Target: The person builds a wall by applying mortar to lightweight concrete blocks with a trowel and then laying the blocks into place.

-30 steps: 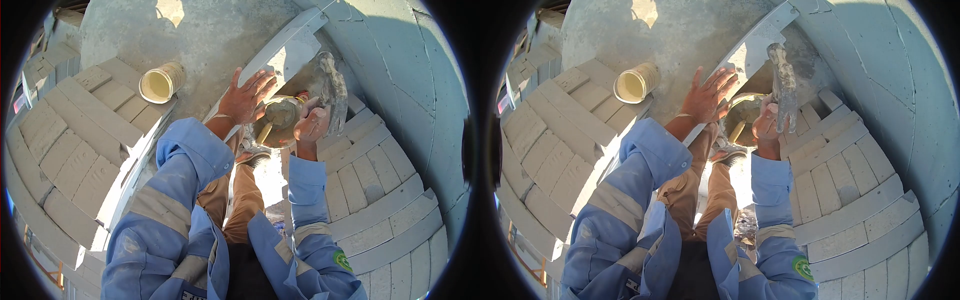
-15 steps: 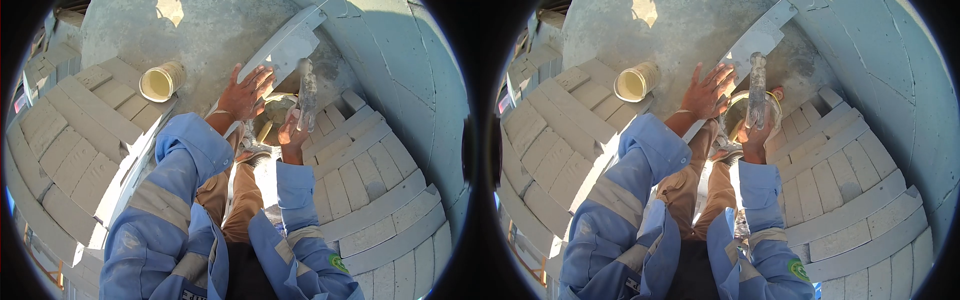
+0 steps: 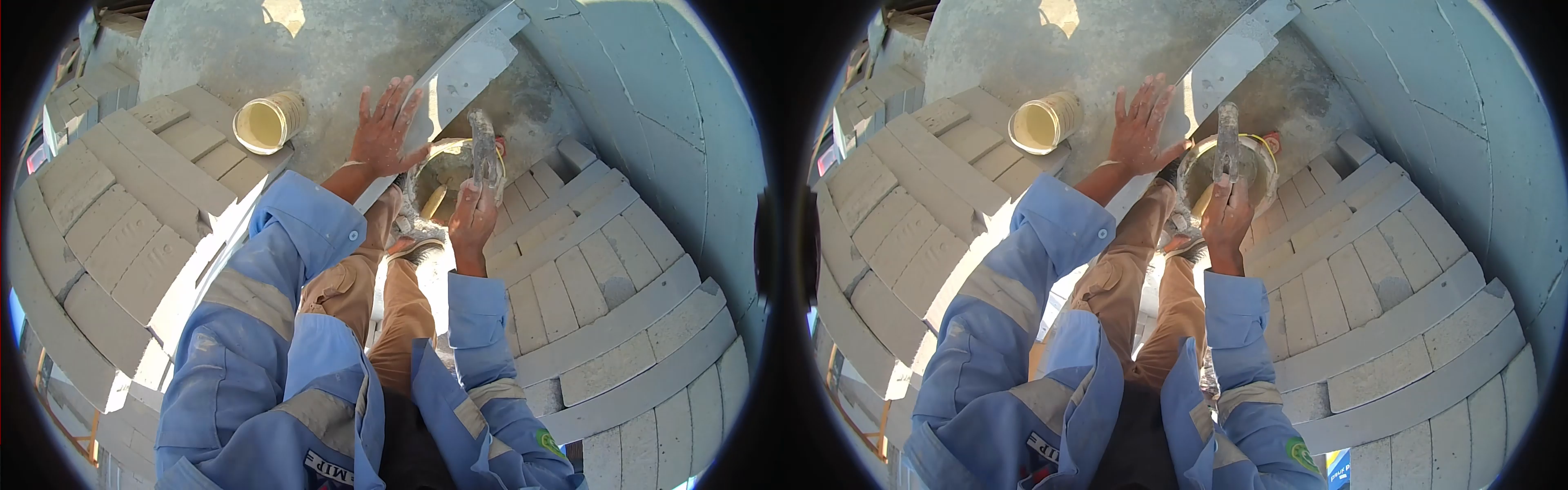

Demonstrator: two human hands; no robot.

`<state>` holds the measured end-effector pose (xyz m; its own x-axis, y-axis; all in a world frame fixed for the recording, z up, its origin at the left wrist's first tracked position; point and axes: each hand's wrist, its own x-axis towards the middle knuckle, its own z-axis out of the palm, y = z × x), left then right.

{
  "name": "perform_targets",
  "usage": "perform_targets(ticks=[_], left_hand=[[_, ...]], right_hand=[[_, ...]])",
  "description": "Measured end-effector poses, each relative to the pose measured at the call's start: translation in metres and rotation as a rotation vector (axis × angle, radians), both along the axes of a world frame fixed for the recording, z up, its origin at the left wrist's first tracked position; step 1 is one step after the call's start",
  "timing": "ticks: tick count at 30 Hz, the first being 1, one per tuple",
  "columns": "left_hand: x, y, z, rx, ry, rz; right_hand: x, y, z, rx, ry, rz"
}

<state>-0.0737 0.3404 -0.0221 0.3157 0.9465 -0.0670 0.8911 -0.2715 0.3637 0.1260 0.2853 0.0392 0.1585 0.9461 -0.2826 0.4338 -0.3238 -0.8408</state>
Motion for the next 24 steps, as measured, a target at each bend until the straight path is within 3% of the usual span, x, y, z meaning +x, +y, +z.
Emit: perform_targets(ticks=[2, 6, 8, 9, 10, 11, 13, 14, 19, 22, 24], left_hand=[[-0.012, -0.024, 0.007, -0.045, 0.023, 0.331], [-0.035, -0.067, 0.004, -0.223, -0.189, 0.615], [-0.036, -0.074, 0.003, -0.487, -0.289, 0.857], [-0.036, -0.074, 0.002, -0.485, -0.288, 0.863], [-0.036, -0.074, 0.0, -0.548, -0.323, 0.908], [-0.035, -0.075, 0.001, -0.612, -0.357, 0.955], [-0.031, -0.074, 0.003, -0.605, -0.345, 0.983], [-0.028, -0.075, 0.007, -0.605, -0.339, 1.004], [-0.024, -0.077, 0.005, -0.609, -0.342, 1.063], [-0.018, -0.075, 0.01, -0.548, -0.307, 1.085], [-0.012, -0.08, 0.013, -0.515, -0.288, 1.103]], right_hand=[[0.007, -0.014, 0.006, -0.056, -0.002, 0.075], [0.001, -0.016, 0.026, 0.009, -0.004, 0.222], [-0.008, -0.017, 0.027, 0.058, 0.08, 0.22], [-0.01, -0.018, 0.026, 0.098, 0.157, 0.206], [-0.009, -0.022, 0.015, 0.25, -0.005, 0.316], [-0.01, -0.025, 0.008, 0.245, -0.001, 0.319], [-0.015, -0.024, -0.007, 0.028, 0.057, 0.381], [-0.019, -0.02, -0.02, -0.223, -0.2, 0.455], [-0.024, -0.028, -0.012, -0.265, -0.163, 0.443], [-0.021, -0.029, 0.01, -0.086, 0.011, 0.363], [-0.018, -0.033, 0.009, -0.149, 0.036, 0.335]])
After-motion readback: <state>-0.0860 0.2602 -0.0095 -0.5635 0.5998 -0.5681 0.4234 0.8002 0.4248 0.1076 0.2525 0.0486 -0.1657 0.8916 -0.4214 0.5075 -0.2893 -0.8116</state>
